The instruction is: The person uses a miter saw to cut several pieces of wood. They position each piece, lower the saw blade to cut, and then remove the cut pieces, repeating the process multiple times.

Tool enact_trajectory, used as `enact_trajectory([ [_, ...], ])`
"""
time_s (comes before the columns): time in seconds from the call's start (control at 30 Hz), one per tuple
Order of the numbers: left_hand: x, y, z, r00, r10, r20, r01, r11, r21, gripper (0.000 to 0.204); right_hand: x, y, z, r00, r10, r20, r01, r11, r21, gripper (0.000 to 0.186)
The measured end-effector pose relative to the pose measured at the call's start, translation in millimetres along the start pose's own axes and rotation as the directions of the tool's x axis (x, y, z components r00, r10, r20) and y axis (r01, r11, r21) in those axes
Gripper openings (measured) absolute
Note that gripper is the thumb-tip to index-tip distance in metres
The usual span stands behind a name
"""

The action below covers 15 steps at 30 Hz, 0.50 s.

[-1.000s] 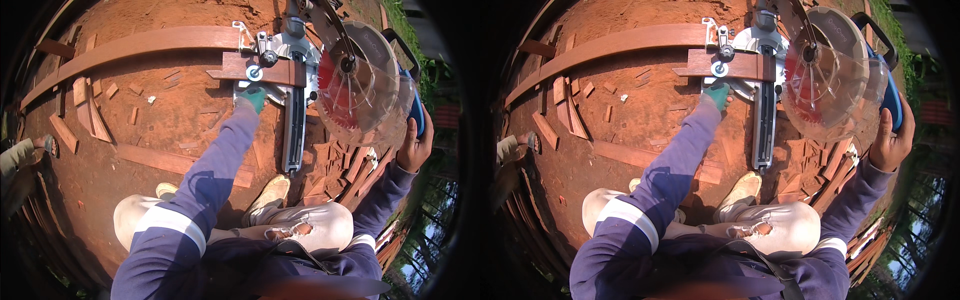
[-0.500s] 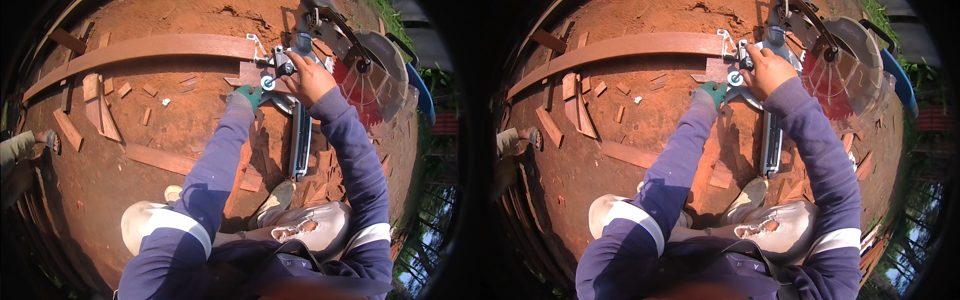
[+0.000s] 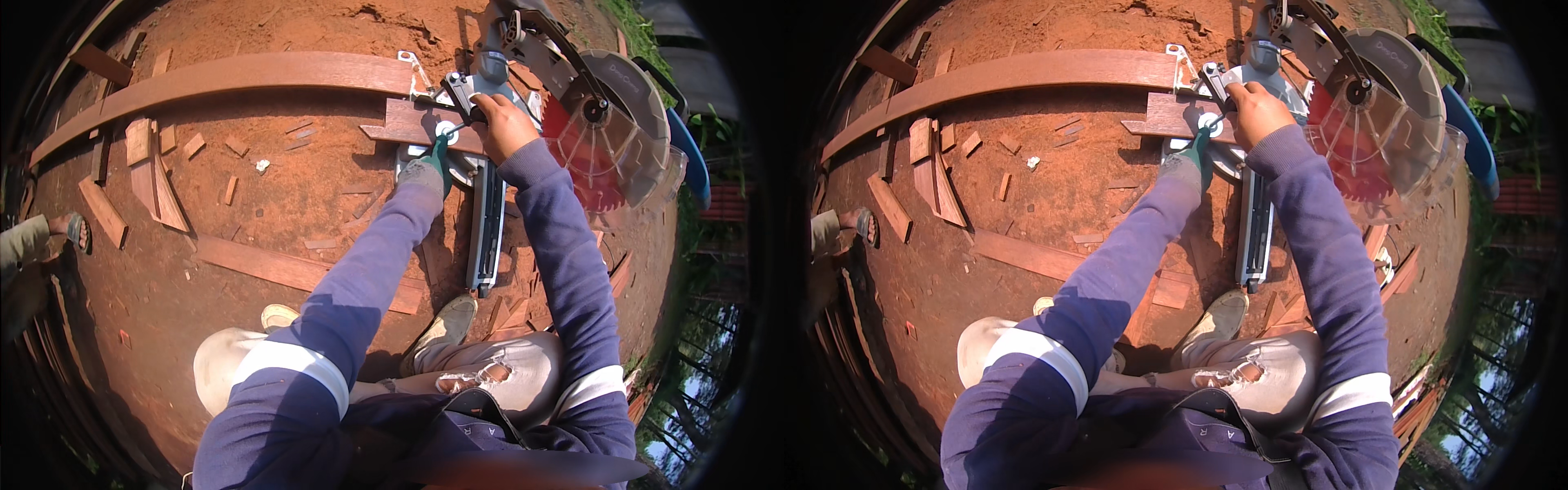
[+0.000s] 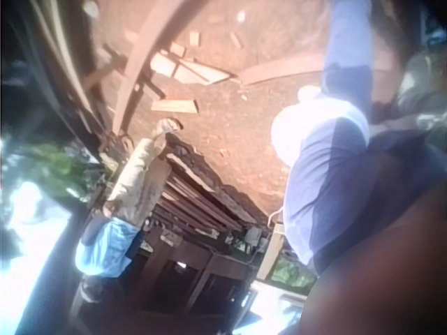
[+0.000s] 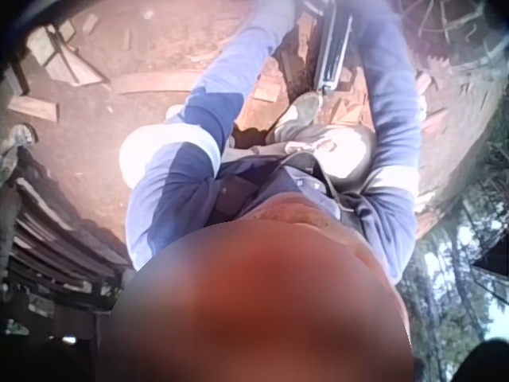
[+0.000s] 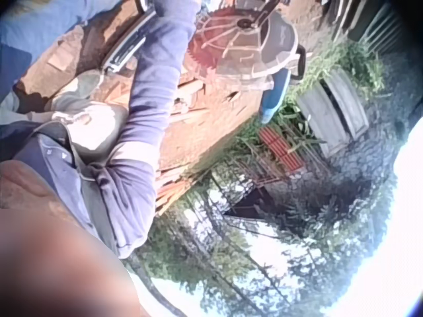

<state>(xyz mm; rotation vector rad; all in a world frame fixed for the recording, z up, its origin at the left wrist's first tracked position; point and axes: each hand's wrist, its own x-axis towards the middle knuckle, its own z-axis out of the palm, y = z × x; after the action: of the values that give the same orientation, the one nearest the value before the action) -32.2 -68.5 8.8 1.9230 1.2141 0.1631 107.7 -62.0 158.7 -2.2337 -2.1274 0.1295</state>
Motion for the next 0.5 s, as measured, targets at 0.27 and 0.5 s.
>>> enact_trajectory([
  [0.27,0.2,6.6,-9.1,0.999,0.006,0.044,-0.011,0.993,0.115,0.046,11.5,-6.5,-11.8,0.956,0.254,0.149,-0.215,0.948,-0.236,0.045],
  [0.5,-4.4,13.9,-16.7,0.998,-0.007,0.065,-0.002,0.992,0.130,0.050,8.0,-5.8,-17.4,0.979,0.165,0.119,-0.133,0.962,-0.238,0.053],
])
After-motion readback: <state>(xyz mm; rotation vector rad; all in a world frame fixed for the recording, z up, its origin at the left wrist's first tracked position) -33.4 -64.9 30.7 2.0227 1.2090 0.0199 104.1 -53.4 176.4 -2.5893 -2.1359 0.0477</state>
